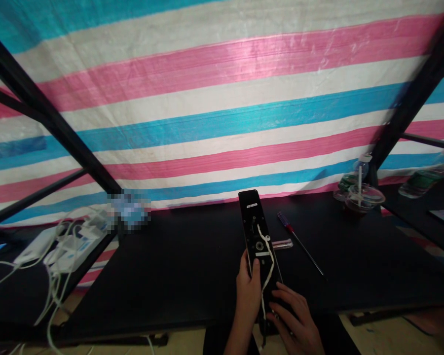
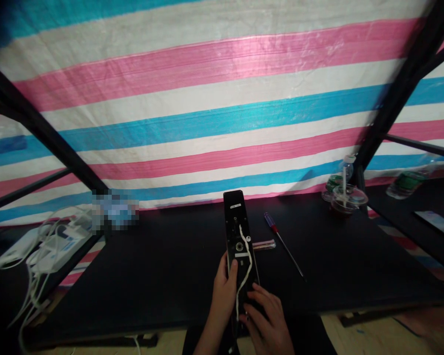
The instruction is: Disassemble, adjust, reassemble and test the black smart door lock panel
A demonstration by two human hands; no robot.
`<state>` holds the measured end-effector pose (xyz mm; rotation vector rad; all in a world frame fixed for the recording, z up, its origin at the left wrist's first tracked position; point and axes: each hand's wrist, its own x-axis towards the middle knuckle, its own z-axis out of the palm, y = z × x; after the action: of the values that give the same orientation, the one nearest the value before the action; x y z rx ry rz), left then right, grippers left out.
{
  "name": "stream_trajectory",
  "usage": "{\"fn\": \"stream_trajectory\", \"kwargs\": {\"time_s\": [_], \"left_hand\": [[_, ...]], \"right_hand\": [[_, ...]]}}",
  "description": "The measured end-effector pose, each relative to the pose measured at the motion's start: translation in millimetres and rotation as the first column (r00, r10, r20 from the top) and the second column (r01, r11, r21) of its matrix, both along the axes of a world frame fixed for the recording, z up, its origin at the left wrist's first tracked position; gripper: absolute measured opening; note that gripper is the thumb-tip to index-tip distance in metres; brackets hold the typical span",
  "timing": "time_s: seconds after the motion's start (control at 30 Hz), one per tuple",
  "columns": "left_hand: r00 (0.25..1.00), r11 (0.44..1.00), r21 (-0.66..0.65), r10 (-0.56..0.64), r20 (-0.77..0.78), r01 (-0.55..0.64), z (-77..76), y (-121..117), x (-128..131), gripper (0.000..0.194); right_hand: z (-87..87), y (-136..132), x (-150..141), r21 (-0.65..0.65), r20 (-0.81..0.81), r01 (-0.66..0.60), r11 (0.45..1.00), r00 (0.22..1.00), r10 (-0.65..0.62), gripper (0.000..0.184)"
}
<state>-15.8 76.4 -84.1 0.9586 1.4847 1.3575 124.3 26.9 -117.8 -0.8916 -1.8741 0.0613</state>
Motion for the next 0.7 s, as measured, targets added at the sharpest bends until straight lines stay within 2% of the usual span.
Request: {"fn": "stream_trajectory", "kwargs": {"time_s": [0.13,0.27,0.4,0.57,0.7], "left_hand": [[0.999,1.0,-0.004,-0.03,0.039,0.03,-4.3,-4.3,1.0,0.054],[0.998,1.0,-0.009,-0.019,0.065,0.02,-1.2,-4.6,2.2,0.057],[0.995,1.0,-0.027,-0.011,0.104,0.014,1.5,-4.5,1.5,0.056],[0.992,1.0,-0.007,0.03,0.122,-0.03,-1.2,-6.4,2.6,0.057],[0.988,0.998,0.007,0.058,0.144,-0.06,-4.4,-8.2,5.7,0.054]], "right_hand": [[2.4,2.3,1.7,-0.03,0.099,-0.048,0.998,0.994,0.05,0.013],[4.9,3.0,7.6,-0.069,0.166,-0.111,0.991,0.979,0.121,0.018],[3.5,1.1,13.6,-0.071,0.102,-0.102,0.992,0.989,0.109,0.025],[3.3,1.0,7.3,-0.063,0.027,-0.071,0.995,0.997,0.073,0.013],[-1.6,-0.3,-5.4,-0.027,-0.068,-0.001,1.0,0.998,-0.001,0.011]]}}
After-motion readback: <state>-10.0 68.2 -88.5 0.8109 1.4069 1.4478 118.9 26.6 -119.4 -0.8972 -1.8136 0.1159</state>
